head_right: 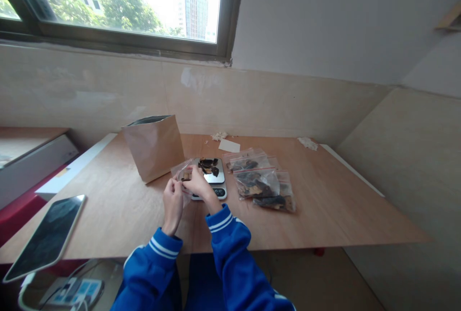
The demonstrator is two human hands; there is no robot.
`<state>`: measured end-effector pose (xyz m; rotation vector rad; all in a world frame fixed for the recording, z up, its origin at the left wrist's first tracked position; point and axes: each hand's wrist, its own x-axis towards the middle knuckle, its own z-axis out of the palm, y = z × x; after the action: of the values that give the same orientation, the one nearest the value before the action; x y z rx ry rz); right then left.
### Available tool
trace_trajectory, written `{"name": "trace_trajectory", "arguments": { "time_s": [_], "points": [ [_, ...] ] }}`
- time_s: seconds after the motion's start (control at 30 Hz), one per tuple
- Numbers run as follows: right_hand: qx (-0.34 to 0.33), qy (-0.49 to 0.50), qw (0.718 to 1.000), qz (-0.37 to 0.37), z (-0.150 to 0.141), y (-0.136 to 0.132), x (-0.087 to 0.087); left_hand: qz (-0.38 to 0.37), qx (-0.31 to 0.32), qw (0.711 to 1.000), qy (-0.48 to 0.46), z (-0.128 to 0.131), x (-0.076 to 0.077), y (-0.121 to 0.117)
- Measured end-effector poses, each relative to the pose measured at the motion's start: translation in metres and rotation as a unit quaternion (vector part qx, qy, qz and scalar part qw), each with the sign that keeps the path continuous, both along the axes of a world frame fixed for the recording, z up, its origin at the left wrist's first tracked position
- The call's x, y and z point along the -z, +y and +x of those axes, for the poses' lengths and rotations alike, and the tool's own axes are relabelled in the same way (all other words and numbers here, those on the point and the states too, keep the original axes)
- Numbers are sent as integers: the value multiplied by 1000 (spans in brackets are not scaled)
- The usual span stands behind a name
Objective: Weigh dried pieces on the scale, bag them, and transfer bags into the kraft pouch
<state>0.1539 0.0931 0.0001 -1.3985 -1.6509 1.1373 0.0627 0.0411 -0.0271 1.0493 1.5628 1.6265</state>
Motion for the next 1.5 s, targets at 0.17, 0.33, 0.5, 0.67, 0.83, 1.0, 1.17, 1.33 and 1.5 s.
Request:
{"name": "trace_trajectory", "arguments": {
  "time_s": [0.17,0.33,0.5,0.67,0.83,1.0,1.17,1.33,1.5],
  "points": [
    [-21,-71,996,57,-3,-4,4,11,3,1000,-28,1,1,1],
    [-61,-8,988,140,-2,-6,-3,-4,-8,999,-51,-5,-1,3],
    [83,-77,959,261,8,2,-3,9,-52,997,-61,-16,-2,11],
    [141,-300,912,240,15,9,32,0,-76,996,-50,-23,-3,12],
    [106,-339,909,219,28,12,51,-7,-67,996,-51,-24,-3,9],
    [56,-323,914,239,49,13,46,-3,-63,997,-49,-23,-1,9],
    [34,-319,908,269,61,16,42,-11,-52,998,-40,-21,0,8],
    [18,-304,912,273,65,16,37,-14,-42,998,-42,-22,2,7],
    [8,-288,918,271,63,17,40,-19,-39,998,-39,-24,5,7]
  ]
}}
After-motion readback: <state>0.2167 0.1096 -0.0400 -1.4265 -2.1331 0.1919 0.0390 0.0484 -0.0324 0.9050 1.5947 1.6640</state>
